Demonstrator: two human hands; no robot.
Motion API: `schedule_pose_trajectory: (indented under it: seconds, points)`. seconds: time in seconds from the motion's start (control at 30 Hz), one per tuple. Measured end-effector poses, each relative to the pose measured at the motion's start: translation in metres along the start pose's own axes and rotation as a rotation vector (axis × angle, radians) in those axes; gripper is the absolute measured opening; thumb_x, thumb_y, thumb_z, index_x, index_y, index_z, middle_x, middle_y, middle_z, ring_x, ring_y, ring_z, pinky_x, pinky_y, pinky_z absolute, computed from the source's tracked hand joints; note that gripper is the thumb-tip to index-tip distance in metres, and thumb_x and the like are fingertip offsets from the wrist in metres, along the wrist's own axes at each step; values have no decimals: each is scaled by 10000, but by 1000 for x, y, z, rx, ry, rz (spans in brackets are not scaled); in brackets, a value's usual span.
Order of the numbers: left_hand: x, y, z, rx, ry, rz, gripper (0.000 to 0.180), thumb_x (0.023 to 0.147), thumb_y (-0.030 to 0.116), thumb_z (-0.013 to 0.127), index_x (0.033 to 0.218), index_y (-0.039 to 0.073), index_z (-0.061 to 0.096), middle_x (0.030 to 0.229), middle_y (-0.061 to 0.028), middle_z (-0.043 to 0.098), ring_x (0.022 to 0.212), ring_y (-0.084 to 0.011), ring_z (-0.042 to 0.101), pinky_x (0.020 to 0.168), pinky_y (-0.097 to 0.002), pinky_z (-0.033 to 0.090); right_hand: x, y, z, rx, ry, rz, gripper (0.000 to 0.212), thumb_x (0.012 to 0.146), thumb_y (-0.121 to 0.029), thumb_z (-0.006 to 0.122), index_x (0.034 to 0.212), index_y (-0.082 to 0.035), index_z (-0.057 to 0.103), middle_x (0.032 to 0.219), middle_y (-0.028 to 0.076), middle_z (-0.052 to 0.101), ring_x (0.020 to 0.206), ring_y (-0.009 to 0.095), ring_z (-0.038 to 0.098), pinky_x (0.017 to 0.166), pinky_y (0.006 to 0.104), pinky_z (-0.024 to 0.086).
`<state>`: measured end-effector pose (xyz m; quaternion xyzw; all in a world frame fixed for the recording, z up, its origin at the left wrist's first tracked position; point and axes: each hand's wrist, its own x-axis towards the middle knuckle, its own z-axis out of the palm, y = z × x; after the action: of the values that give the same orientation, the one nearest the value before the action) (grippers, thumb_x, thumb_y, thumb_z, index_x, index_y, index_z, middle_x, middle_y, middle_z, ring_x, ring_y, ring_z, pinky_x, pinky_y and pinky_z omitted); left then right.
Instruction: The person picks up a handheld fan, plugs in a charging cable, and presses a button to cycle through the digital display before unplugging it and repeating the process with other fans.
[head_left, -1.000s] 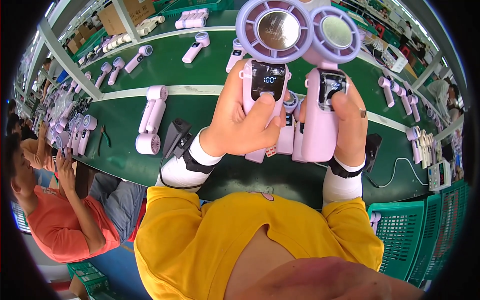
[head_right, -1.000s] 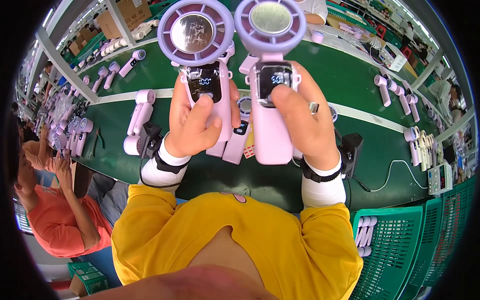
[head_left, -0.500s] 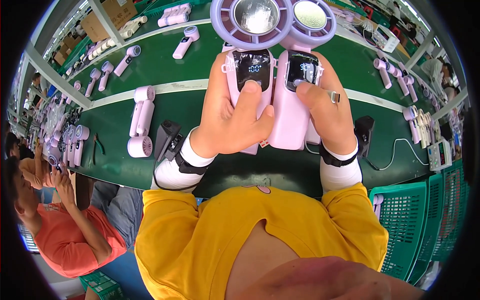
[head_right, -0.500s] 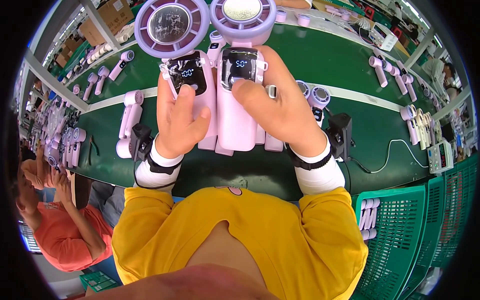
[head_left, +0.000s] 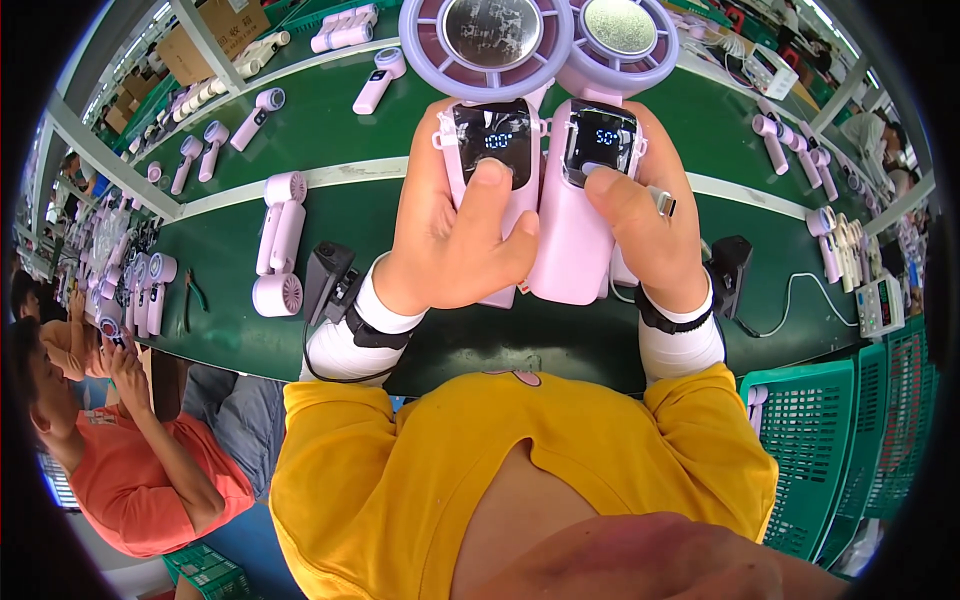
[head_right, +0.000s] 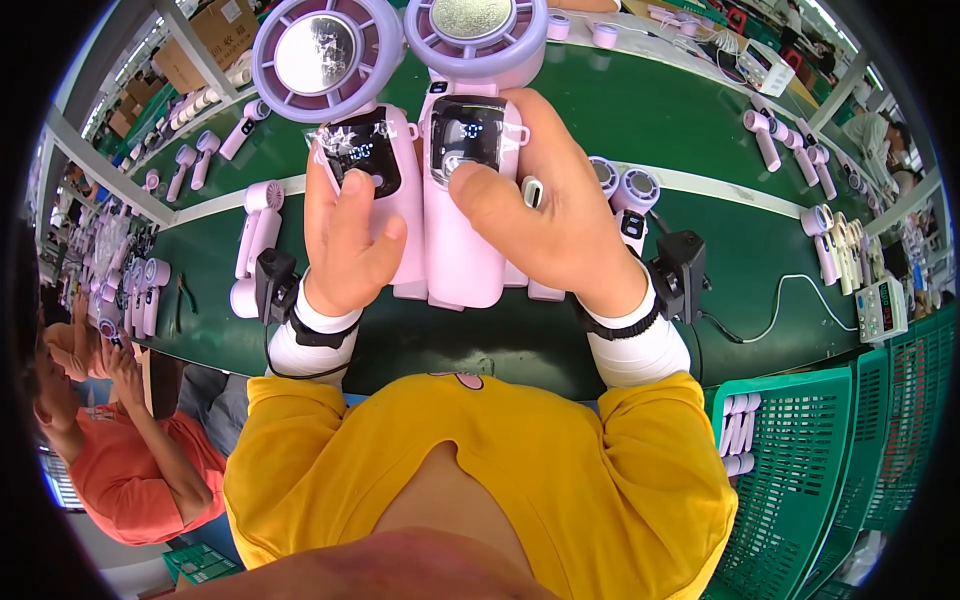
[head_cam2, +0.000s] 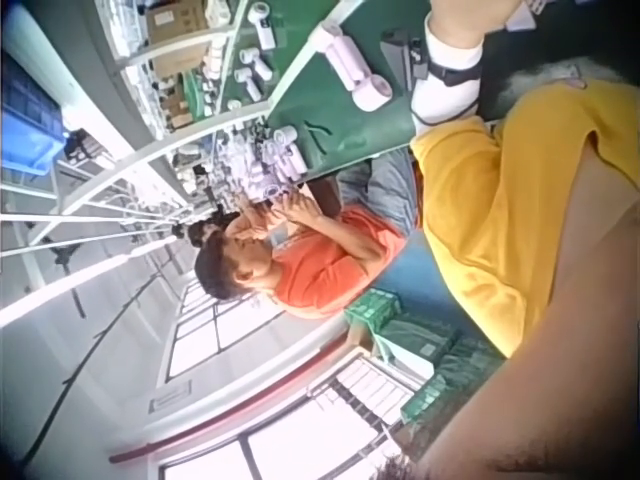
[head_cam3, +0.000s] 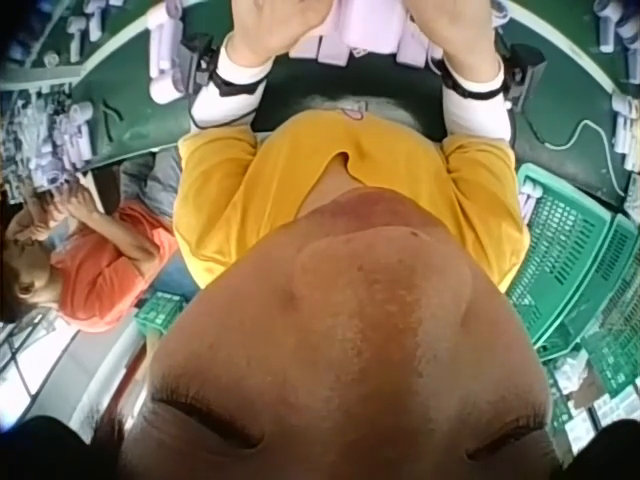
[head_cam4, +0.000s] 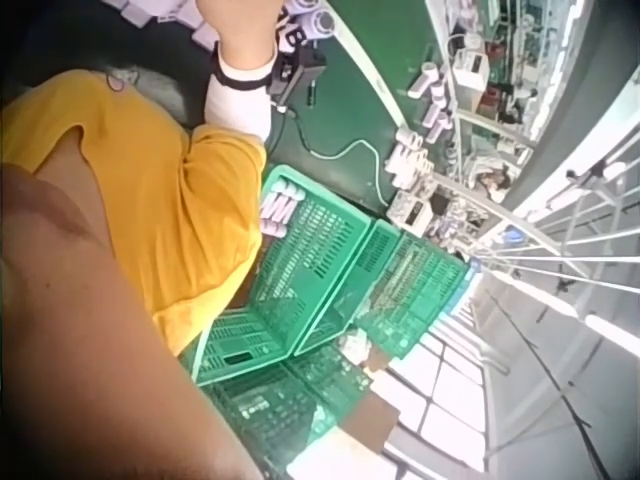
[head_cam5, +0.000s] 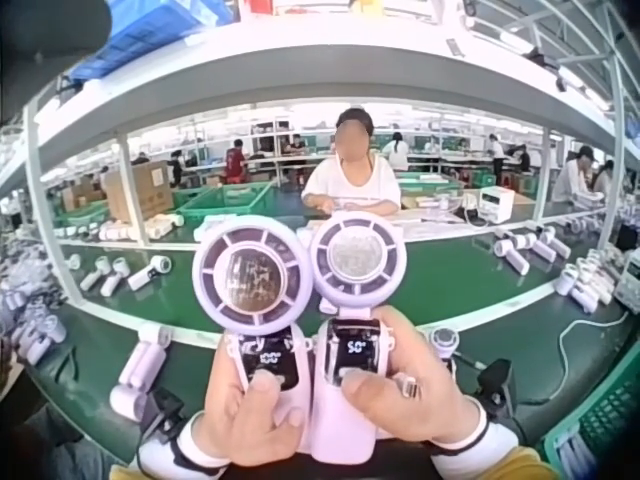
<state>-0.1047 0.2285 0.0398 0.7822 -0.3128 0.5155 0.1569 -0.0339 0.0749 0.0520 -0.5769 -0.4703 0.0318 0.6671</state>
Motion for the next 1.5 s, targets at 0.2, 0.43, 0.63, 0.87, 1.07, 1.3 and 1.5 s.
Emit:
schedule_pose_trajectory:
  seconds: [0.2, 0.43, 0.63, 0.87, 1.07, 1.3, 1.5]
  points:
    - [-2, -1, 3, 28, -18, 7, 238, 566, -122, 500, 761, -25, 405, 944, -190, 364, 730, -409, 469, 695, -608, 392, 0, -1, 3, 69, 58, 4, 372, 760, -69, 530, 1098, 13, 401, 866, 35, 529, 745, 73, 475, 660, 220, 400]
    - [2, 1, 2, -61, 57, -30, 226, 548, -124, 499, 734, -35, 406, 981, -164, 353, 701, -406, 469, 717, -604, 392, 0, 0, 3, 32, 47, -26, 384, 763, -75, 536, 1106, 15, 391, 864, 40, 533, 748, 75, 479, 657, 222, 403]
    - [3, 3, -4, 90, -47, -16, 188, 596, -128, 534, 730, -49, 428, 1009, -105, 328, 712, -344, 485, 702, -535, 455, 0, -1, 3, 53, 23, -25, 425, 759, -63, 545, 1134, 21, 365, 898, 54, 536, 778, 84, 493, 690, 229, 412]
    - [-2, -4, 5, 312, 59, 167, 222, 645, -148, 536, 816, -96, 405, 957, -86, 324, 694, -287, 504, 662, -469, 508, -2, -3, 5, 62, 48, -30, 494, 752, -62, 559, 1171, 35, 316, 939, 75, 543, 816, 103, 512, 721, 244, 419]
    - [-2, -2, 1, 331, 94, 214, 253, 653, -169, 515, 857, -102, 383, 948, -103, 324, 691, -298, 513, 665, -481, 513, -3, 1, 4, -24, 48, -93, 509, 750, -72, 568, 1173, 42, 308, 933, 83, 546, 802, 110, 517, 712, 247, 423]
    - [-2, -1, 0, 227, 52, 145, 264, 616, -176, 481, 828, -57, 381, 960, -145, 326, 705, -387, 508, 711, -585, 457, -3, -1, 6, -9, 49, -64, 512, 753, -88, 575, 1169, 43, 308, 919, 84, 547, 788, 104, 511, 700, 249, 425]
    - [-2, -1, -2, 122, 43, 116, 337, 604, -148, 475, 901, -16, 386, 990, -168, 331, 749, -432, 498, 729, -635, 421, -3, -2, 7, -7, 35, -54, 496, 759, -102, 570, 1164, 35, 317, 928, 82, 543, 803, 102, 506, 709, 248, 421]
